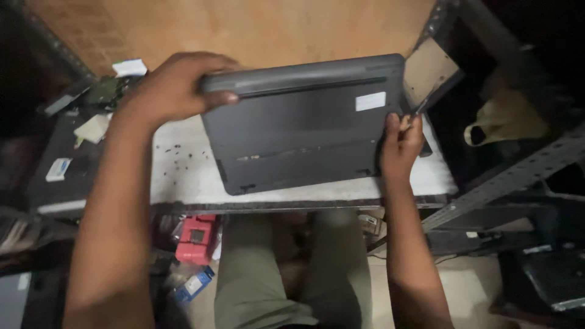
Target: The person uses a screwdriver to remove screws from the bottom of a laptop, then flips it over and uses the screwdriver to pry open the casing along the edges. The laptop is rotated and repositioned multiple times while the casing is worked loose.
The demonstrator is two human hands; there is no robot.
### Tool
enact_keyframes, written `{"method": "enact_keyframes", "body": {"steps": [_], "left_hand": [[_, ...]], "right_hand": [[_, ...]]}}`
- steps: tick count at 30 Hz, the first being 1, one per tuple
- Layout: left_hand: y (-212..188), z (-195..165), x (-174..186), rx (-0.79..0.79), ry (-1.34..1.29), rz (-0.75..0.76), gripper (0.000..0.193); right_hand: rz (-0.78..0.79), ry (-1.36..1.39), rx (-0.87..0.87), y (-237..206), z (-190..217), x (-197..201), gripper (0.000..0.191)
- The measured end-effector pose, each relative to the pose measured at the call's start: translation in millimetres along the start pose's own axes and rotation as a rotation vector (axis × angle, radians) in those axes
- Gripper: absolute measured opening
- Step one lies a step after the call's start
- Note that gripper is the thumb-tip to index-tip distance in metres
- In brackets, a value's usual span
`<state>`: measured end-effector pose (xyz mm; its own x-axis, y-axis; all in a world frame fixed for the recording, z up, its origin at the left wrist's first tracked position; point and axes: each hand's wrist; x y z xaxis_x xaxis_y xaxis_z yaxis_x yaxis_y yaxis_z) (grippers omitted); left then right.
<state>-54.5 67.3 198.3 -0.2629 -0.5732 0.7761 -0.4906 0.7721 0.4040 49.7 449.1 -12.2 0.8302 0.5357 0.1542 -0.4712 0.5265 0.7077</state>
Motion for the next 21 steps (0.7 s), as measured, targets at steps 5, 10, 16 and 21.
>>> {"method": "enact_keyframes", "body": {"steps": [5, 10, 16, 21], "left_hand": [[-34.4, 8.0, -32.9, 0.203, -0.246, -0.332, 0.044], [-48.4, 30.7, -84.6, 0.043, -0.71, -0.682, 0.055], [-68.8, 42.3, -123.1, -0.01, -1.036, -0.926, 0.07], [-104.1, 43.5, -149.3, 0.055, -1.083, -0.867, 0.069]], "right_hand": [[0.057, 0.559, -0.368, 8.9, -30.5, 8.6, 0.022], [0.059, 0.731, -0.466, 6.8, -26.3, 14.3, 0.022], [0.074, -0.272, -0.077, -3.7, -15.1, 18.2, 0.026], [0.049, -0.352, 0.025, -6.3, -19.5, 14.6, 0.026]]}}
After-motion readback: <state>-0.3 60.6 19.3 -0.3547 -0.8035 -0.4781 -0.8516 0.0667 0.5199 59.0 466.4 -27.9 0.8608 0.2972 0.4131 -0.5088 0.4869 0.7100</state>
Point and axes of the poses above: each hand's wrist, its own y-axis towards the middle knuckle, its own x-axis out of the back of the hand, z = x × y, and after that the axes turned 12 degrees about -y, right-handed
